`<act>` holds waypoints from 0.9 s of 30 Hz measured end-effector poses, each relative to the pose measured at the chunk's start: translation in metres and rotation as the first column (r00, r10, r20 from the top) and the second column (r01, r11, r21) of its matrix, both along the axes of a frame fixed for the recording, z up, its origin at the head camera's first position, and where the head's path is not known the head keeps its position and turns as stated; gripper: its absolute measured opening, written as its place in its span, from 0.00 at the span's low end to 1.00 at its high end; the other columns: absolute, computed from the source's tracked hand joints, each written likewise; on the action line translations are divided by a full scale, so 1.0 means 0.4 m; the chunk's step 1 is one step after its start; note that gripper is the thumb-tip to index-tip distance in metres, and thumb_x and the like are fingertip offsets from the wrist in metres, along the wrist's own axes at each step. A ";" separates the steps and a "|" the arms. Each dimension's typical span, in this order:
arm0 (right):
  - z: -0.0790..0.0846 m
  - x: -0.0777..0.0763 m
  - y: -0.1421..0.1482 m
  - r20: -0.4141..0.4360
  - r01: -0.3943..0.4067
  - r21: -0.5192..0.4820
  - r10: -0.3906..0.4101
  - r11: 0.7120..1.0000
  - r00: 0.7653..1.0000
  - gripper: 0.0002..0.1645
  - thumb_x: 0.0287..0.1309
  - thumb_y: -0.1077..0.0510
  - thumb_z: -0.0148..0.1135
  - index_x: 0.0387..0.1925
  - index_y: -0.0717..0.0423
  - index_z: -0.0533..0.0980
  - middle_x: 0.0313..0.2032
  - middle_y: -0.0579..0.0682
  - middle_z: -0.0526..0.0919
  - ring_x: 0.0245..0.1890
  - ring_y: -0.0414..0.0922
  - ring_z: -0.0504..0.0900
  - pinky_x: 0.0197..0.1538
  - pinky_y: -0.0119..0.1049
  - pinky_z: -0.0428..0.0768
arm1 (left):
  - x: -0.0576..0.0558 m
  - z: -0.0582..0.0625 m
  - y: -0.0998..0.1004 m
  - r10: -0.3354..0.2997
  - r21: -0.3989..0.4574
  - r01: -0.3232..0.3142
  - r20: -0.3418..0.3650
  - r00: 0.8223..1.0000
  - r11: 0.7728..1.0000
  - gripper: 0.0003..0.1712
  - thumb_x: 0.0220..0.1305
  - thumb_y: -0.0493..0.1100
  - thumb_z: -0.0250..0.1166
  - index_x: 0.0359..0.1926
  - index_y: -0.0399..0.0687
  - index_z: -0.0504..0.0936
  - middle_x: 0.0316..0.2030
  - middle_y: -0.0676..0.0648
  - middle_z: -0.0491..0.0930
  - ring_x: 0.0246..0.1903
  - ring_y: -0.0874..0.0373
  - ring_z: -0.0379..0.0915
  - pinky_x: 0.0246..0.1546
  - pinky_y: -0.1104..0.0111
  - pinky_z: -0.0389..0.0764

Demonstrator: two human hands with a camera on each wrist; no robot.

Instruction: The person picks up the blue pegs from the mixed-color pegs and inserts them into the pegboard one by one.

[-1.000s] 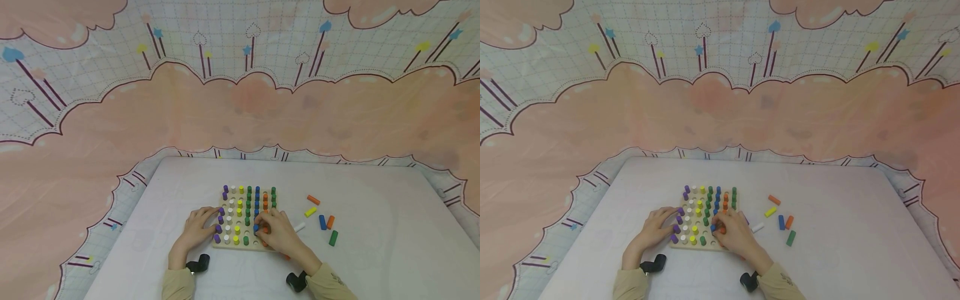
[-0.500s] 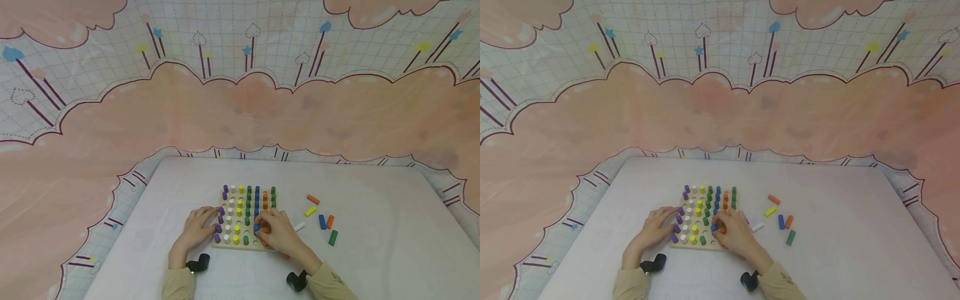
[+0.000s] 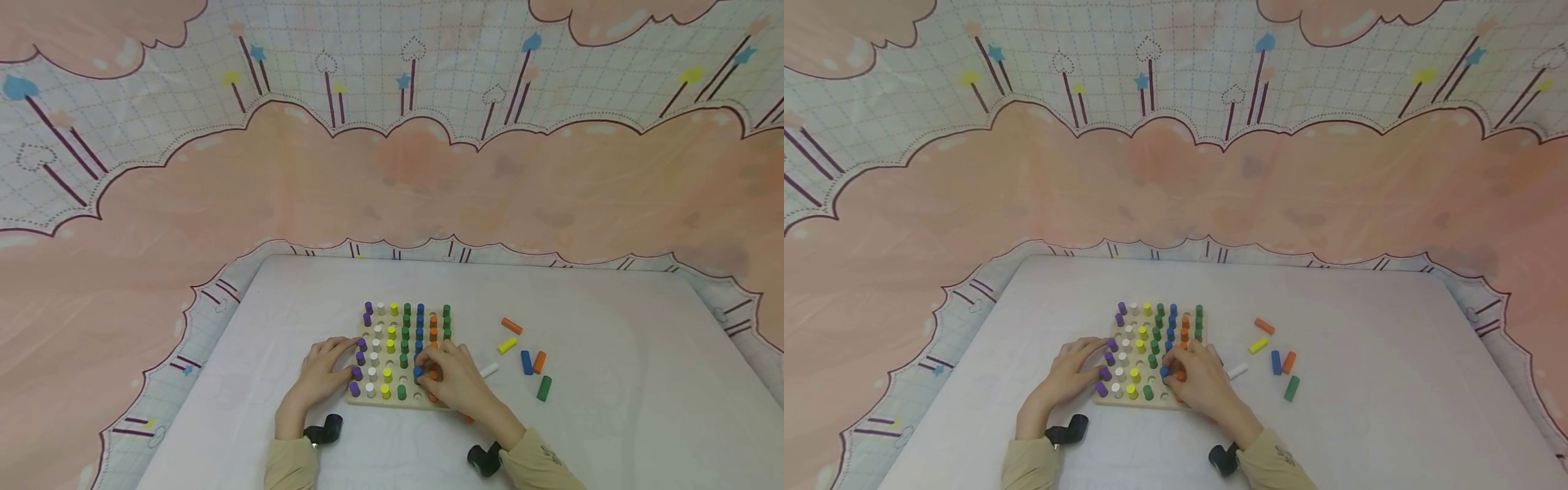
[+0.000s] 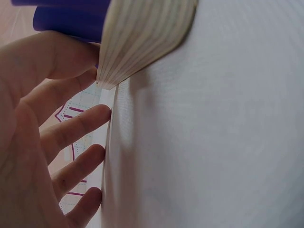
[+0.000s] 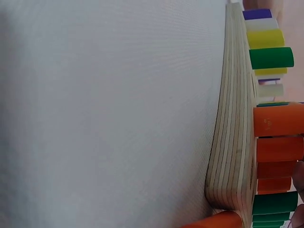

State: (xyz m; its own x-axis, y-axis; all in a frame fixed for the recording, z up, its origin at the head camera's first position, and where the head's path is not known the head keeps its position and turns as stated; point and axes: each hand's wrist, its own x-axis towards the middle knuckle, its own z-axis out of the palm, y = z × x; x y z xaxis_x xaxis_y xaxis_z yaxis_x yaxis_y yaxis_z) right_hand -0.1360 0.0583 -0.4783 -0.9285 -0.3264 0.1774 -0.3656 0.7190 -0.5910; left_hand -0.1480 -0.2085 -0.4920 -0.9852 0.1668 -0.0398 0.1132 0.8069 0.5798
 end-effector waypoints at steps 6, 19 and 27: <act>0.000 0.000 0.001 0.009 0.000 -0.005 0.000 1.000 1.000 0.12 0.46 0.55 0.73 0.34 0.41 0.79 0.31 0.36 0.77 0.31 0.34 0.62 0.38 0.32 0.56 | 0.001 0.002 0.001 0.000 0.003 0.000 0.000 1.000 1.000 0.29 0.59 0.42 0.61 0.63 0.54 0.73 0.62 0.45 0.71 0.62 0.42 0.58 0.62 0.41 0.60; 0.023 0.002 0.021 0.101 -0.020 -0.083 0.029 0.996 0.995 0.12 0.48 0.57 0.72 0.36 0.43 0.80 0.33 0.37 0.80 0.36 0.39 0.70 0.46 0.38 0.60 | 0.002 0.003 0.002 0.002 0.004 -0.002 0.009 1.000 1.000 0.29 0.58 0.42 0.61 0.63 0.54 0.73 0.62 0.45 0.71 0.63 0.42 0.58 0.62 0.41 0.59; 0.050 0.003 0.073 0.163 0.009 -0.106 0.008 0.994 0.987 0.10 0.52 0.59 0.67 0.37 0.42 0.80 0.32 0.36 0.79 0.37 0.43 0.71 0.45 0.38 0.63 | 0.000 0.001 -0.001 0.008 0.004 -0.008 0.014 1.000 1.000 0.30 0.58 0.43 0.61 0.64 0.55 0.72 0.63 0.45 0.70 0.65 0.41 0.56 0.63 0.40 0.59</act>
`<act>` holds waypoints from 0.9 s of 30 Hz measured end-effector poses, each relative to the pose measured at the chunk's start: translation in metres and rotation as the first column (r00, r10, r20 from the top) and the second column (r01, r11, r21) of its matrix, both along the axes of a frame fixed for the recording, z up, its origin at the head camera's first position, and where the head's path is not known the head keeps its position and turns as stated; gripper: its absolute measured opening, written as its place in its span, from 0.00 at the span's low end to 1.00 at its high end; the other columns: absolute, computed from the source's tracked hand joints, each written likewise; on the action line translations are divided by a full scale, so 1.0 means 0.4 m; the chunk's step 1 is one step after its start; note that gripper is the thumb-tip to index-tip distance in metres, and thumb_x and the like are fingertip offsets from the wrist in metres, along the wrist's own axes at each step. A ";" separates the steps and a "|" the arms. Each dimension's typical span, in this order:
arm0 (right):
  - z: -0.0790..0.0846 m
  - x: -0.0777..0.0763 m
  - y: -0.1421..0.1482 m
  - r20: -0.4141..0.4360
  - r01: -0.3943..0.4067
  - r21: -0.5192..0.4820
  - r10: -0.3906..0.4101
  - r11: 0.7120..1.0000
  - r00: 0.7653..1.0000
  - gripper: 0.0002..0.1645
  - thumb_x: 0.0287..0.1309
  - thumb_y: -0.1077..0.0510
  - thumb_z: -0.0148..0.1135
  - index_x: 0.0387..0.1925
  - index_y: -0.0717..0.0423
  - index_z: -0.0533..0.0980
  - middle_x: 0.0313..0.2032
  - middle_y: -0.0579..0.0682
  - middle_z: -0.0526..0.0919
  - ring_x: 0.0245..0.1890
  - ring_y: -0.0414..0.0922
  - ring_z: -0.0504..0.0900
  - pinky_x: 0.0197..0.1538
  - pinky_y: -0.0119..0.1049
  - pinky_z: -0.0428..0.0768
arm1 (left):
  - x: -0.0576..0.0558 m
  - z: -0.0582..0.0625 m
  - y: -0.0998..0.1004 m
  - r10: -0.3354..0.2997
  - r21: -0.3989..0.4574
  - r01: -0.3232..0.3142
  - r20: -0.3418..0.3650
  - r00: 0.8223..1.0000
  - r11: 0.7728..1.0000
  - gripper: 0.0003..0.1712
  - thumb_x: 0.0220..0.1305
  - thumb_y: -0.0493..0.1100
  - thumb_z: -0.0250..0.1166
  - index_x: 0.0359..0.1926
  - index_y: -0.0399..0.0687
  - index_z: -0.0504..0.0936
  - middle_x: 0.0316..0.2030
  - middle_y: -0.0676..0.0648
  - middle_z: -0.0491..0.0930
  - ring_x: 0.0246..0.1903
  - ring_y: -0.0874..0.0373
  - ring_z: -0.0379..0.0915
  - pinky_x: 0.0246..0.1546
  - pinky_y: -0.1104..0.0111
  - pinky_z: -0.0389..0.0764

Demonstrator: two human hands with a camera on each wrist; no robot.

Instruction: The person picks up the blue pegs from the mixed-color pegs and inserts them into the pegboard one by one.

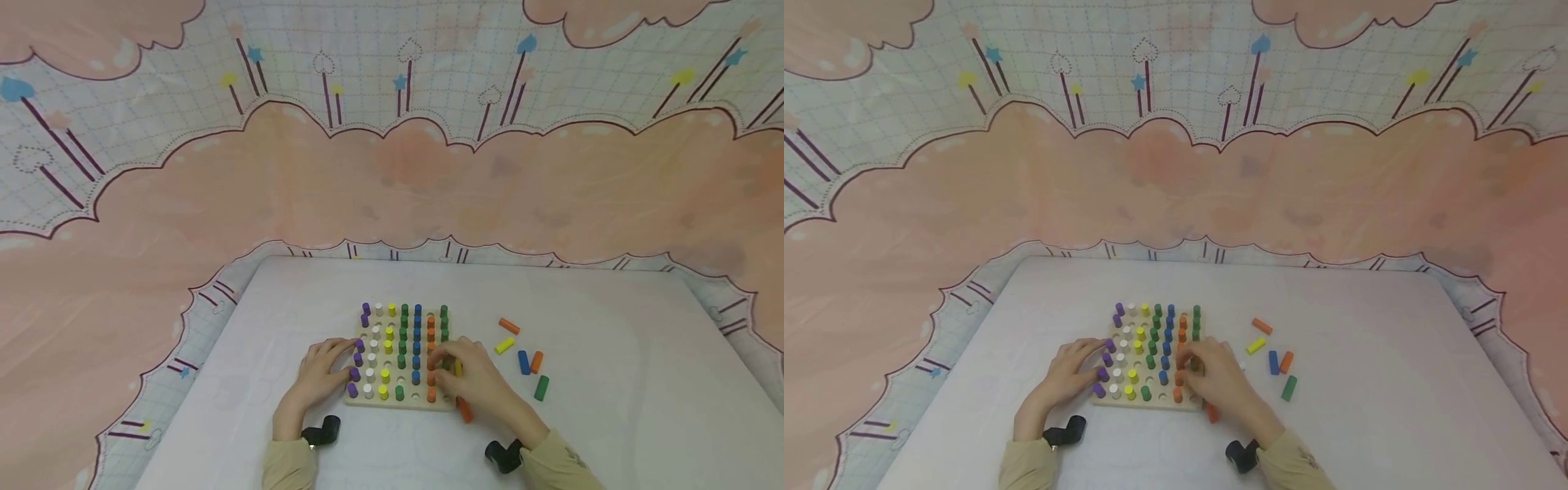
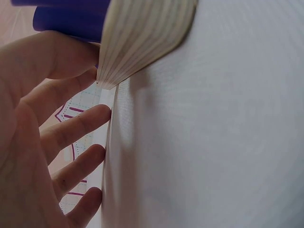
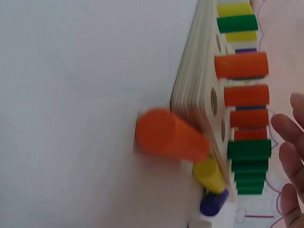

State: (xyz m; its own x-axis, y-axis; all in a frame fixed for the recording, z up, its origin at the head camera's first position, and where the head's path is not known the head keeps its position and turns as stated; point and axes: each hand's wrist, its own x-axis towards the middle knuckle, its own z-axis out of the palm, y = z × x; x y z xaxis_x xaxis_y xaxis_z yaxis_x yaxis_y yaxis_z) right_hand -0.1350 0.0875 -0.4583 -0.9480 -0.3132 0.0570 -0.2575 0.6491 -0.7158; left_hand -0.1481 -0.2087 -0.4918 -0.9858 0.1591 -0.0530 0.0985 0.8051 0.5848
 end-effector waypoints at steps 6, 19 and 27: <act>0.006 -0.001 0.048 -0.014 0.056 0.043 -0.055 0.998 0.998 0.12 0.52 0.60 0.68 0.40 0.47 0.81 0.35 0.40 0.82 0.38 0.42 0.73 0.43 0.35 0.71 | 0.002 0.000 -0.004 -0.006 0.001 0.006 -0.007 1.000 1.000 0.31 0.58 0.42 0.61 0.65 0.55 0.72 0.63 0.45 0.70 0.65 0.41 0.56 0.62 0.40 0.59; 0.000 -0.008 0.187 -0.159 0.111 0.060 -0.100 0.992 0.982 0.14 0.49 0.66 0.68 0.40 0.54 0.80 0.36 0.44 0.85 0.39 0.44 0.78 0.47 0.42 0.68 | 0.000 0.000 -0.002 0.000 0.011 0.000 -0.003 1.000 1.000 0.30 0.59 0.43 0.61 0.64 0.56 0.72 0.63 0.45 0.70 0.63 0.42 0.57 0.61 0.41 0.60; -0.013 -0.016 0.259 -0.234 0.113 0.088 -0.090 0.990 0.968 0.13 0.49 0.67 0.68 0.39 0.57 0.80 0.35 0.47 0.86 0.33 0.44 0.79 0.38 0.36 0.75 | -0.002 -0.008 -0.002 0.005 0.010 -0.005 -0.005 1.000 1.000 0.30 0.59 0.44 0.62 0.64 0.55 0.72 0.62 0.46 0.70 0.63 0.42 0.57 0.61 0.41 0.59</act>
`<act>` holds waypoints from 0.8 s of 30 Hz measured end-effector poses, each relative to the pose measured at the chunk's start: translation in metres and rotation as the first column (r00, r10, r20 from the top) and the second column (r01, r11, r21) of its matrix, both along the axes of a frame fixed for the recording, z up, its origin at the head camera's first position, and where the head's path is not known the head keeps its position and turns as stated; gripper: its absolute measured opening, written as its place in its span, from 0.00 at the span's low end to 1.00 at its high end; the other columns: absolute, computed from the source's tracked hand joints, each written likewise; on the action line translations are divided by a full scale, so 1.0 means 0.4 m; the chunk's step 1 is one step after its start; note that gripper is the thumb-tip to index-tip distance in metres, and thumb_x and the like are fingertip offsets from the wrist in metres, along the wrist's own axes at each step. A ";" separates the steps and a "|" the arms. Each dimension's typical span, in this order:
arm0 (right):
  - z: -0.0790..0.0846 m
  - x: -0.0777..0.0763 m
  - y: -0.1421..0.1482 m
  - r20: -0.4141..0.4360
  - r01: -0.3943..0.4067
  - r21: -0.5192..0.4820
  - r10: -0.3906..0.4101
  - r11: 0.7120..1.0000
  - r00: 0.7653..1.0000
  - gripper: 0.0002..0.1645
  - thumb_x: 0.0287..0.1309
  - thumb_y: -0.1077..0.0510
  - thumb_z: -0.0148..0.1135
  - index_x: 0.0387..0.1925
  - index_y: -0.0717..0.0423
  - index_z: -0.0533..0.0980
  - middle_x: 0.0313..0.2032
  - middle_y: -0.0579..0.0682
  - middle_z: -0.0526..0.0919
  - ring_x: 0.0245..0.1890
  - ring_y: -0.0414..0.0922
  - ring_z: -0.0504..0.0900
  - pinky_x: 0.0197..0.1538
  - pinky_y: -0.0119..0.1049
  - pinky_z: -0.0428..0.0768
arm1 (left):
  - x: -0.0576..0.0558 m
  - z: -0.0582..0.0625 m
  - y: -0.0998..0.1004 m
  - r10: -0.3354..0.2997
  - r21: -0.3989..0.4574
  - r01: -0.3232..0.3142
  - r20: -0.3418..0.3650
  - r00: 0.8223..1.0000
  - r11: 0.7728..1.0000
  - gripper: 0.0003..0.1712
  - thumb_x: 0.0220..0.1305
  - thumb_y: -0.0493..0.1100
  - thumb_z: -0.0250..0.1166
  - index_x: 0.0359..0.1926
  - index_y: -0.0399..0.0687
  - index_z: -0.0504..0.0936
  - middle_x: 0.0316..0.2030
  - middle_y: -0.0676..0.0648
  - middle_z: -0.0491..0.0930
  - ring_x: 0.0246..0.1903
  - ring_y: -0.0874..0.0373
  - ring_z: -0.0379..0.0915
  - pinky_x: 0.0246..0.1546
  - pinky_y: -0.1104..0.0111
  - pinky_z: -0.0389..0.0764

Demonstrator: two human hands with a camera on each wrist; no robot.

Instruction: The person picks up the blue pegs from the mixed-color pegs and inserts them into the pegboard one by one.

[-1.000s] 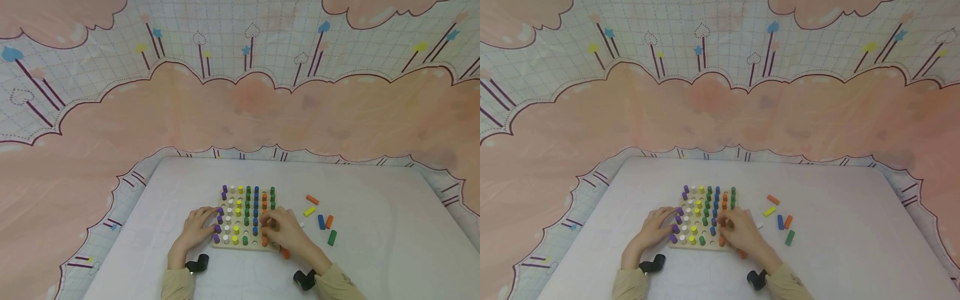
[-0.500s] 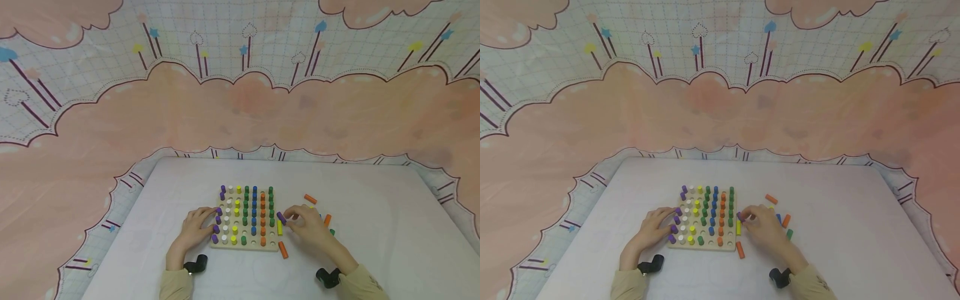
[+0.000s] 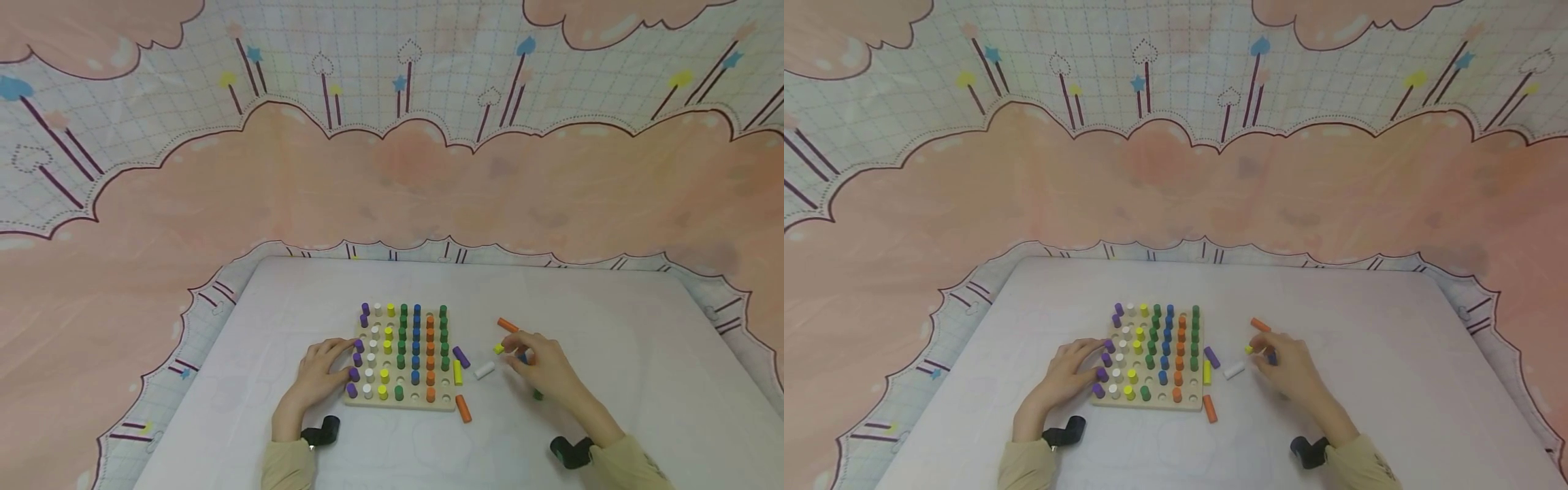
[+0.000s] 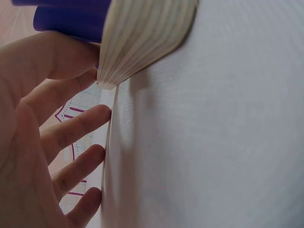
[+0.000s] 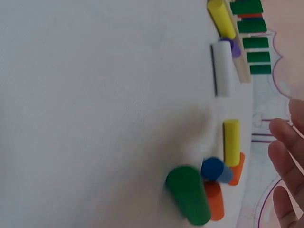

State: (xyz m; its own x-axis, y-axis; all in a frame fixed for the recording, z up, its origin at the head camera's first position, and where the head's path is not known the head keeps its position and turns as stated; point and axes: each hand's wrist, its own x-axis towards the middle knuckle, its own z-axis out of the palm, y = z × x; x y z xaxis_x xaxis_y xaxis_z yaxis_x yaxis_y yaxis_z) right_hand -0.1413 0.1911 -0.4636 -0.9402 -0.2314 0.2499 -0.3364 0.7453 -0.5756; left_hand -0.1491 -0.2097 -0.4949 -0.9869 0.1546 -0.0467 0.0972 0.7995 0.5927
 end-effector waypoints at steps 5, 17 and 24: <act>0.003 -0.001 0.030 0.000 0.028 0.044 -0.028 0.999 1.000 0.13 0.49 0.66 0.68 0.39 0.57 0.80 0.34 0.48 0.86 0.33 0.43 0.79 0.37 0.34 0.76 | 0.001 0.002 0.001 -0.002 0.004 0.002 -0.002 1.000 1.000 0.30 0.59 0.44 0.62 0.64 0.55 0.73 0.62 0.46 0.70 0.64 0.42 0.57 0.61 0.41 0.60; 0.015 -0.008 0.056 0.153 0.108 0.158 -0.132 0.982 0.979 0.16 0.53 0.61 0.65 0.45 0.56 0.79 0.37 0.50 0.85 0.36 0.46 0.79 0.37 0.39 0.72 | 0.001 0.003 0.000 -0.004 0.003 0.004 -0.008 1.000 1.000 0.29 0.59 0.44 0.62 0.64 0.54 0.73 0.62 0.45 0.70 0.63 0.42 0.57 0.62 0.41 0.59; 0.012 -0.017 0.052 0.176 0.094 0.210 -0.132 0.973 0.976 0.15 0.52 0.60 0.66 0.44 0.56 0.79 0.34 0.48 0.85 0.34 0.44 0.77 0.39 0.43 0.70 | 0.003 0.002 -0.001 -0.010 -0.001 0.010 -0.009 1.000 1.000 0.29 0.59 0.44 0.61 0.64 0.55 0.73 0.62 0.45 0.70 0.63 0.42 0.57 0.62 0.40 0.58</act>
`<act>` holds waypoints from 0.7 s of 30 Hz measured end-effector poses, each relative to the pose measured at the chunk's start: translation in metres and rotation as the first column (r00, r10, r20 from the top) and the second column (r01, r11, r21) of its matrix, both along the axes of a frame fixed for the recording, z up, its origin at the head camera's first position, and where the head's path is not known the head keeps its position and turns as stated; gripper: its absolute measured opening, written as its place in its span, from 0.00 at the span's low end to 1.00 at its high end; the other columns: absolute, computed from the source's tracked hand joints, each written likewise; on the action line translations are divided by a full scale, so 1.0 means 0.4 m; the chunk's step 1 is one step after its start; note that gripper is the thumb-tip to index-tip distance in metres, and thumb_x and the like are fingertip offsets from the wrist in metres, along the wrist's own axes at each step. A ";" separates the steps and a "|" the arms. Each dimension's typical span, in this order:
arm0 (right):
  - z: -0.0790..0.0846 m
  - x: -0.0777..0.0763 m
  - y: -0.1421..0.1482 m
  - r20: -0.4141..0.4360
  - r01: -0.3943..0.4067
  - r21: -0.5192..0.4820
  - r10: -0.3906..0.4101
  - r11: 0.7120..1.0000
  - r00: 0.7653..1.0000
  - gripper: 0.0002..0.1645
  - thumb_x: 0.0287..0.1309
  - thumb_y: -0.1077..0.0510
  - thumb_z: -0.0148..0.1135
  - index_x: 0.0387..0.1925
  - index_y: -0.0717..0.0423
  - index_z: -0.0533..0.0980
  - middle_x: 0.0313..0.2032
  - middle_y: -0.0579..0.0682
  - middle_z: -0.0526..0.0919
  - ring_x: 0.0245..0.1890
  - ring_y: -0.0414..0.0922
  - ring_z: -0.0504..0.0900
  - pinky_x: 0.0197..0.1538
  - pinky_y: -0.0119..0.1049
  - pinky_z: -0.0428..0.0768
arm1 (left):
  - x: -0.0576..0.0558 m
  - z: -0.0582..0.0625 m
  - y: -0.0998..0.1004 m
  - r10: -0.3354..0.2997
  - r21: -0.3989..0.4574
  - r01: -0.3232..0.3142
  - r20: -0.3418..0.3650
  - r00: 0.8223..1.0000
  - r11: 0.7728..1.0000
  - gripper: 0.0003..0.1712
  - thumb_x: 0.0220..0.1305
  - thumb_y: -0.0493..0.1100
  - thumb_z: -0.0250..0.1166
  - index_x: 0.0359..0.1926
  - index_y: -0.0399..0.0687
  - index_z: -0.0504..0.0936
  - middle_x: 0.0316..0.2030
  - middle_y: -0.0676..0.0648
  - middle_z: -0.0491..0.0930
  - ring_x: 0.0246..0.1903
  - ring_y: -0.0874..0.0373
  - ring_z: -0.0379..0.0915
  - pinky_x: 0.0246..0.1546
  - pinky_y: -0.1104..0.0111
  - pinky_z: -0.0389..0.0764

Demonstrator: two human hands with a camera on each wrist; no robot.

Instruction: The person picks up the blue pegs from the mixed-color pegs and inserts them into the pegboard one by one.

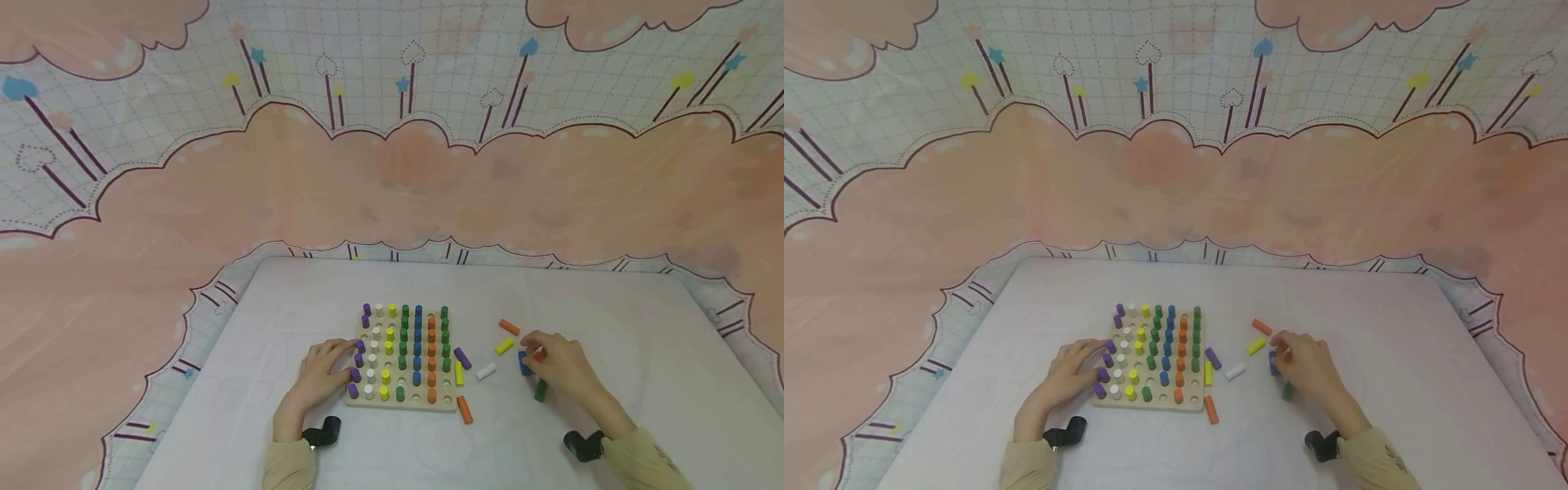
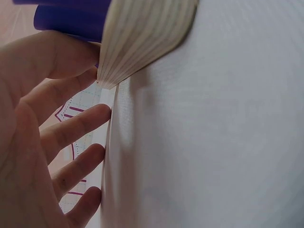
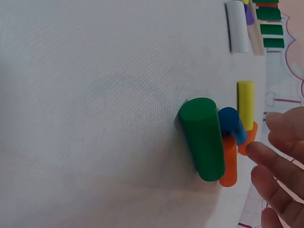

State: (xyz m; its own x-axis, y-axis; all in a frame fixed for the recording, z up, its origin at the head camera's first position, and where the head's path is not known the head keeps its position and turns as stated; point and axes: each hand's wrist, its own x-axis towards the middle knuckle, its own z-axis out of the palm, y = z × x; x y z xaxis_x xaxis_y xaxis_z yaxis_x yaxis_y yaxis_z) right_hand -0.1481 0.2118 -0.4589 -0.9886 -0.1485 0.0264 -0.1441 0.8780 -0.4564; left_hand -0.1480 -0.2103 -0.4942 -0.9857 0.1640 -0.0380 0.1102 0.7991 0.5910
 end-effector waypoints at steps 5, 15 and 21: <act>-0.009 -0.007 -0.002 0.006 -0.012 0.027 0.012 1.000 1.000 0.14 0.53 0.58 0.66 0.43 0.56 0.80 0.33 0.47 0.85 0.33 0.44 0.76 0.44 0.48 0.67 | 0.001 0.001 0.001 -0.002 -0.004 0.002 -0.001 1.000 1.000 0.29 0.59 0.43 0.61 0.63 0.55 0.73 0.62 0.45 0.71 0.63 0.42 0.58 0.63 0.39 0.58; -0.036 -0.024 -0.011 0.023 0.004 0.049 -0.005 0.999 1.000 0.15 0.53 0.54 0.68 0.42 0.55 0.79 0.29 0.46 0.83 0.30 0.43 0.75 0.41 0.45 0.67 | 0.002 0.005 0.002 -0.003 -0.007 0.003 0.000 1.000 1.000 0.30 0.59 0.43 0.61 0.64 0.55 0.72 0.62 0.45 0.70 0.64 0.41 0.57 0.63 0.38 0.57; -0.045 -0.030 -0.020 0.012 0.010 0.048 -0.010 0.999 1.000 0.14 0.52 0.54 0.68 0.40 0.55 0.80 0.26 0.45 0.81 0.27 0.42 0.72 0.37 0.40 0.64 | 0.004 0.007 0.003 0.000 0.002 0.000 0.001 1.000 1.000 0.30 0.59 0.43 0.61 0.64 0.55 0.72 0.62 0.45 0.70 0.64 0.41 0.57 0.63 0.39 0.57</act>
State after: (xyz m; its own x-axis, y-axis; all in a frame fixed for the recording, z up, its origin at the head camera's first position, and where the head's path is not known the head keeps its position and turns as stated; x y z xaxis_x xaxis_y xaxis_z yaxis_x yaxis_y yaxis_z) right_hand -0.1603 0.2038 -0.4768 -0.9902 -0.1395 0.0077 -0.1301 0.9005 -0.4149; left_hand -0.1463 -0.2092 -0.4915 -0.9857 0.1639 -0.0383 0.1097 0.7981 0.5925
